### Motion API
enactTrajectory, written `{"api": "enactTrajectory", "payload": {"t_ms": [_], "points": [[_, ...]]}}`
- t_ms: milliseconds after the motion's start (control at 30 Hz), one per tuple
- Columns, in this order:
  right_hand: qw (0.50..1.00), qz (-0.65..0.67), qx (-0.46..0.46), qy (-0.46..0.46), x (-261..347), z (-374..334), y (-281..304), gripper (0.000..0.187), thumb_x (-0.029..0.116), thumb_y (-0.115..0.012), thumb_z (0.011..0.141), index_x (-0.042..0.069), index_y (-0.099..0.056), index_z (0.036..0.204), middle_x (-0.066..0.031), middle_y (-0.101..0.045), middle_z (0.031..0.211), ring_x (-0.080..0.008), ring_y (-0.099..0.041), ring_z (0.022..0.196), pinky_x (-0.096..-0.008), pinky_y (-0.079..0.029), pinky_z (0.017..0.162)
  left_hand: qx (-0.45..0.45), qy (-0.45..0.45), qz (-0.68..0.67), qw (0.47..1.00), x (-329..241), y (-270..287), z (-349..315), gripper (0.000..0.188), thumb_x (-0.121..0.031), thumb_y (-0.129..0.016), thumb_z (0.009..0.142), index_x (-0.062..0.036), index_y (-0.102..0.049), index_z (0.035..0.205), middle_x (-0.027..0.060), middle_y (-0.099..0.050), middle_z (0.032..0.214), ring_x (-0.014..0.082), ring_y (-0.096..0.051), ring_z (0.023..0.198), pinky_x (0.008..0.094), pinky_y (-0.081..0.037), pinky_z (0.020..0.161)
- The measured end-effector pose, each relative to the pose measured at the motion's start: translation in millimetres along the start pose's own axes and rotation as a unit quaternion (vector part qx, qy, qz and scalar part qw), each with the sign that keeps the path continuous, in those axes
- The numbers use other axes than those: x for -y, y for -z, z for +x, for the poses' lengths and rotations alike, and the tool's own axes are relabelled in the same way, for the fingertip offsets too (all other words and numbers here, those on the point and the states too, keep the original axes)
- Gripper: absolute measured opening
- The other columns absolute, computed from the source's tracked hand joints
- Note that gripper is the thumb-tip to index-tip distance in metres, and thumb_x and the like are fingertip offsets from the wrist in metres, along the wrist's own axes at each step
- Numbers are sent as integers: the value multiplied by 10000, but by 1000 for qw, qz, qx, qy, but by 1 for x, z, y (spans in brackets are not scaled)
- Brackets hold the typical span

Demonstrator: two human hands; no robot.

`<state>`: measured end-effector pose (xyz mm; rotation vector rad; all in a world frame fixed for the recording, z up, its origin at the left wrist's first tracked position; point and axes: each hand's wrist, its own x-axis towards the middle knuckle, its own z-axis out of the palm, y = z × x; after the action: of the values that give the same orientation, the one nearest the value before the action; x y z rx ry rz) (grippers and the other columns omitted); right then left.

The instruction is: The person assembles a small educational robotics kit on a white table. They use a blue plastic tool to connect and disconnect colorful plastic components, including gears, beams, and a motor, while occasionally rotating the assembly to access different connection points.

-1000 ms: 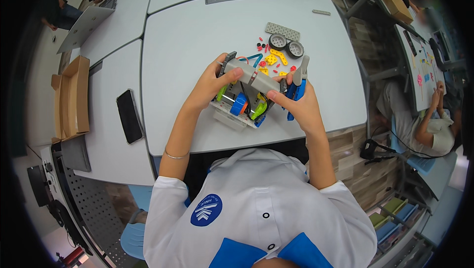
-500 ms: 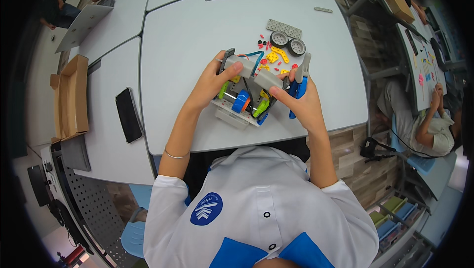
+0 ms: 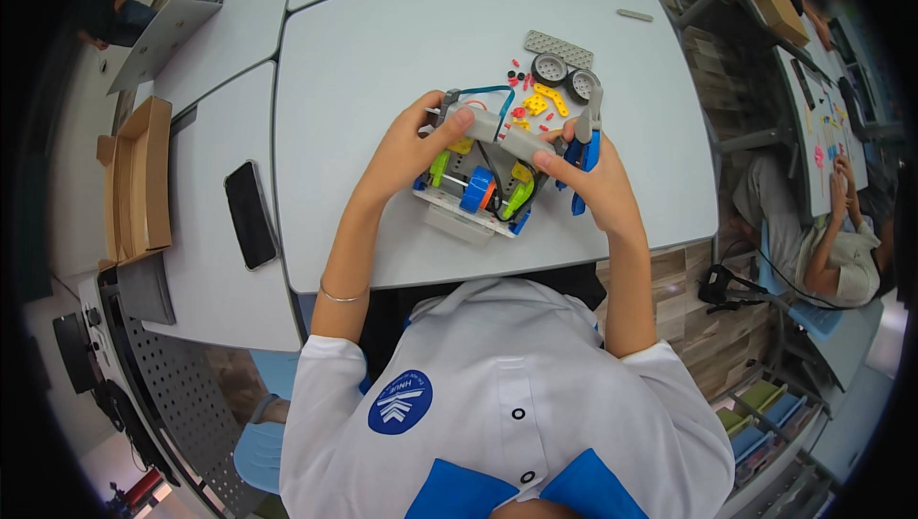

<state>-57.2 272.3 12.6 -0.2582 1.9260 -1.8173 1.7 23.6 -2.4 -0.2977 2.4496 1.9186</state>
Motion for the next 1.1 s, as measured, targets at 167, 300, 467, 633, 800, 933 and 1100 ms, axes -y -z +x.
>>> {"api": "enactTrajectory", "payload": {"t_ms": [167, 300, 467, 633, 800, 933, 1100], "points": [[998, 41, -23, -29, -7, 4, 4, 471, 230, -862, 797, 37, -532, 1073, -62, -626, 971, -122, -608, 906, -267, -491, 788, 54, 22, -6, 998, 5, 11, -4, 602, -472, -717, 897, -14, -579, 1263, 133, -670, 996, 185, -655, 931, 299, -514, 787], [997, 39, -38, -46, -12, 7, 9, 422, 246, -834, 834, 46, -552, 1075, -33, -611, 955, -103, -581, 903, -260, -466, 801, 105, 20, -60, 992, 0, 17, -6, 623, -401, -746, 883, 13, -548, 1304, 140, -666, 1047, 205, -669, 987, 305, -553, 760], [995, 61, -52, -56, -11, 6, 7, 372, 271, -813, 856, 72, -572, 1058, 13, -569, 901, -71, -526, 825, -242, -421, 711, 151, 21, -118, 981, -4, 21, -8, 542, -245, -732, 890, -3, -530, 1331, 130, -631, 1167, 140, -638, 993, 267, -569, 766], [996, 40, -63, -50, -21, 9, 10, 315, 277, -798, 872, 104, -576, 1014, 48, -529, 847, -45, -457, 736, -222, -343, 608, 166, 30, -175, 970, -4, 19, -7, 568, -156, -761, 857, 38, -514, 1330, 146, -629, 1180, 152, -674, 961, 271, -604, 725], [997, 35, -70, -27, -23, 11, 13, 290, 277, -776, 892, 101, -568, 988, 9, -594, 889, -55, -521, 775, -207, -384, 636, 168, 20, -226, 959, -9, 14, -7, 574, -144, -761, 859, 72, -505, 1325, 158, -633, 1181, 171, -700, 921, 281, -612, 698], [991, 86, -105, 2, -12, 11, 5, 254, 249, -729, 931, 71, -551, 970, -97, -673, 1021, -107, -612, 915, -248, -487, 734, 154, -4, -243, 958, -5, 10, -5, 539, -125, -743, 875, 70, -507, 1317, 149, -637, 1175, 168, -704, 898, 268, -611, 680], [981, -79, -132, 121, -16, 2, 9, 237, 199, -706, 943, 34, -541, 985, -131, -691, 1068, -172, -652, 973, -304, -533, 739, 86, -2, -265, 960, -8, 6, -7, 564, -95, -732, 880, 53, -453, 1347, 140, -636, 1138, 170, -700, 928, 275, -618, 696]]}}
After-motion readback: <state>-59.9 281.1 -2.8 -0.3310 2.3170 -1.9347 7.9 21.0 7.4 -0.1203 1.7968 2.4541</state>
